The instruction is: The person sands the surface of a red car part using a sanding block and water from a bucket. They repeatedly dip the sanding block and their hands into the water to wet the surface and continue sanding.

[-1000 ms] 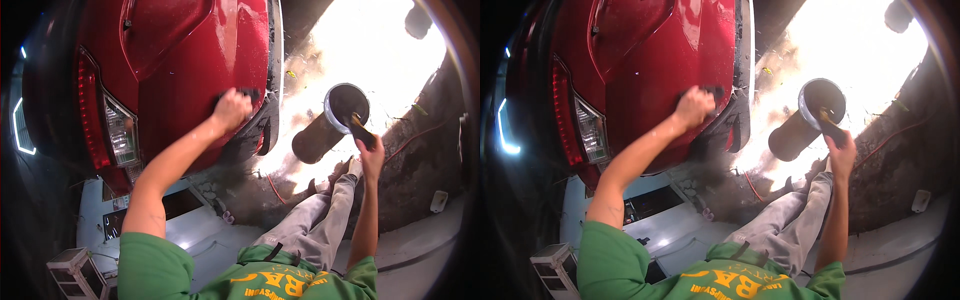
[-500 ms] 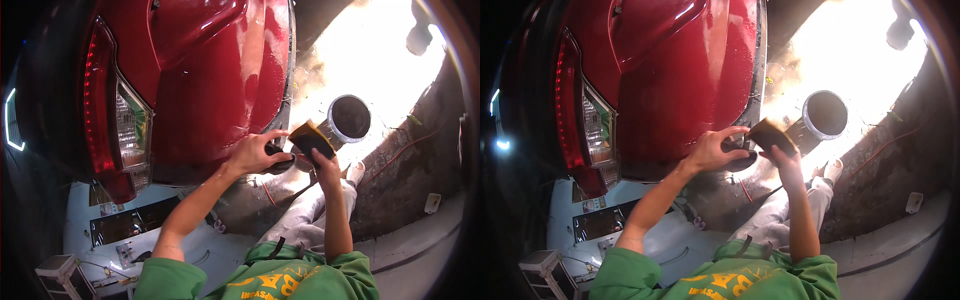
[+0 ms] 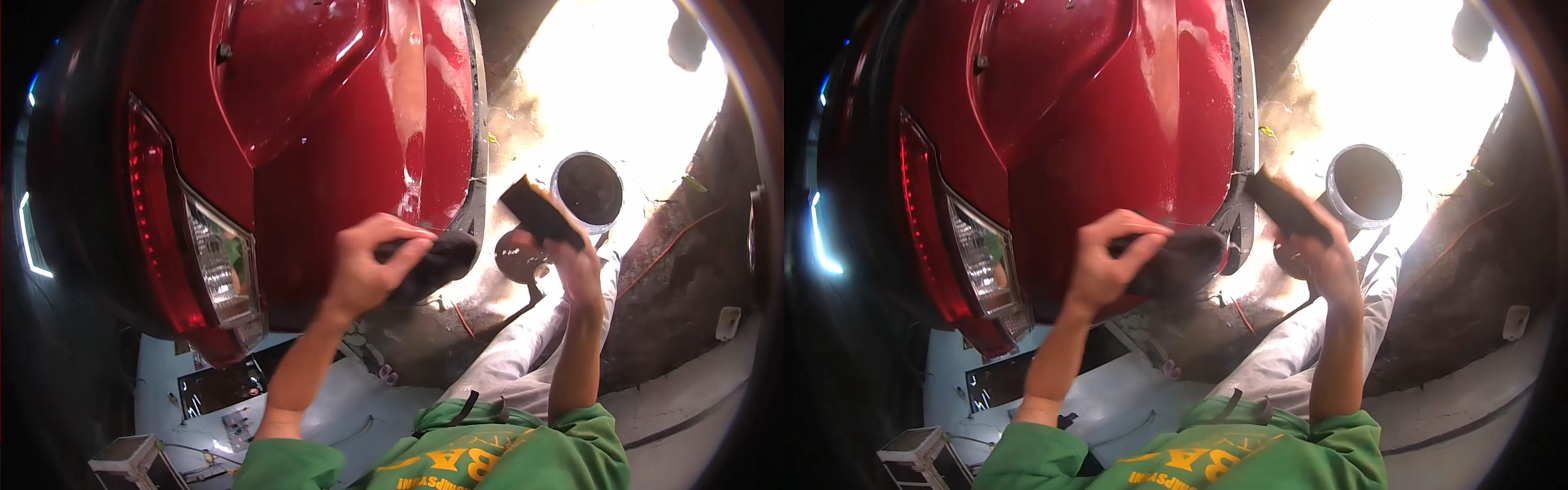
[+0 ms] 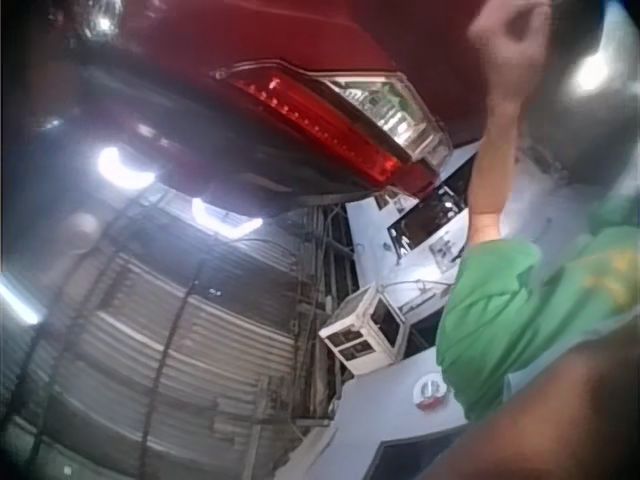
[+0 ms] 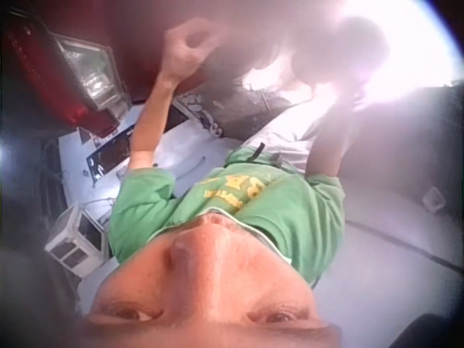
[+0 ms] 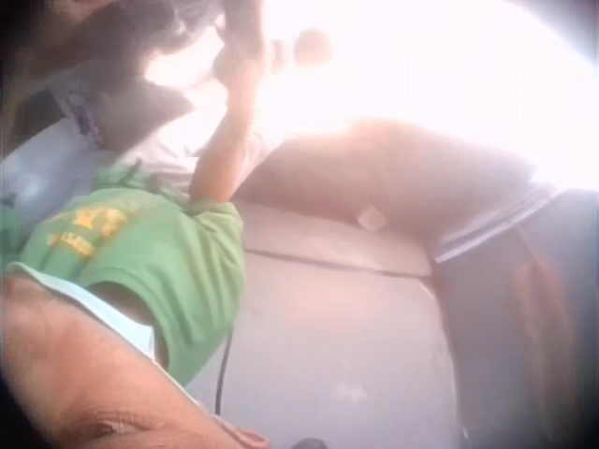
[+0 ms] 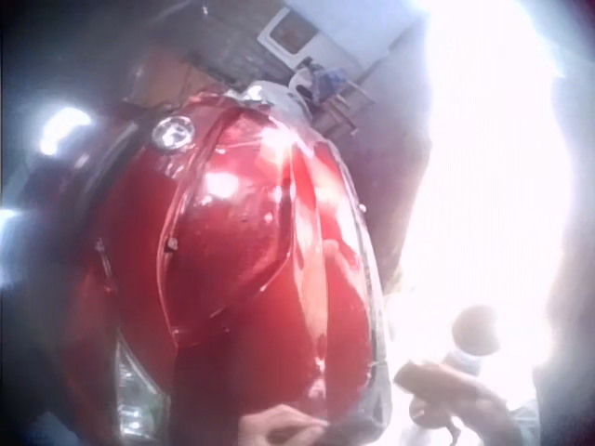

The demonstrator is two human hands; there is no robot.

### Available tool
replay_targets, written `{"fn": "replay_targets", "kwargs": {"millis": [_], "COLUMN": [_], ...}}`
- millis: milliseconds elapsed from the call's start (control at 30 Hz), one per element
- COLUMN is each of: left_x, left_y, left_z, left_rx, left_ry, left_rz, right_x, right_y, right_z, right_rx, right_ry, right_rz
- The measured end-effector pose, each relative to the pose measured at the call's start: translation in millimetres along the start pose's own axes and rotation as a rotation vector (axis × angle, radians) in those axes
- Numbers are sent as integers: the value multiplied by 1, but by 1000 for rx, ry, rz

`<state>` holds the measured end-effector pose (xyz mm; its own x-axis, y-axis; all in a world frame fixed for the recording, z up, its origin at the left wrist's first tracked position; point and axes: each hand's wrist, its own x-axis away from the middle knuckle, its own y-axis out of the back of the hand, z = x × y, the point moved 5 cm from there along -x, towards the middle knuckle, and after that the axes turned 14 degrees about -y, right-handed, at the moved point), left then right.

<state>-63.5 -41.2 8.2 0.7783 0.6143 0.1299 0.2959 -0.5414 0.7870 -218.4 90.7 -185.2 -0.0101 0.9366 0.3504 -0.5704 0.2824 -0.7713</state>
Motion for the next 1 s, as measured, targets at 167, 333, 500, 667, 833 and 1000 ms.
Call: {"fn": "replay_targets", "kwargs": {"millis": [167, 333, 500, 667, 833, 1000], "left_x": [-46, -114, -110, -116, -111, -122], "left_y": [137, 290, 450, 455, 454, 442], "left_z": [-92, -141, -89, -65, -62, -71], "left_rx": [-699, -1365, -1345, -870, -901, -903], "left_ry": [-228, -568, -357, -448, -444, -462], "left_rz": [-127, -499, -566, -827, -781, -771], "right_x": [-103, -212, -128, -202, -184, -110], "right_y": [-24, -86, -190, -143, -170, -200], "right_z": [43, 43, -44, 26, 21, -40], "right_rx": [36, 480, 523, 580, 589, 710], "right_ry": [372, 711, 528, 681, 721, 712], "right_rz": [-63, -732, -409, -505, -489, -262]}}
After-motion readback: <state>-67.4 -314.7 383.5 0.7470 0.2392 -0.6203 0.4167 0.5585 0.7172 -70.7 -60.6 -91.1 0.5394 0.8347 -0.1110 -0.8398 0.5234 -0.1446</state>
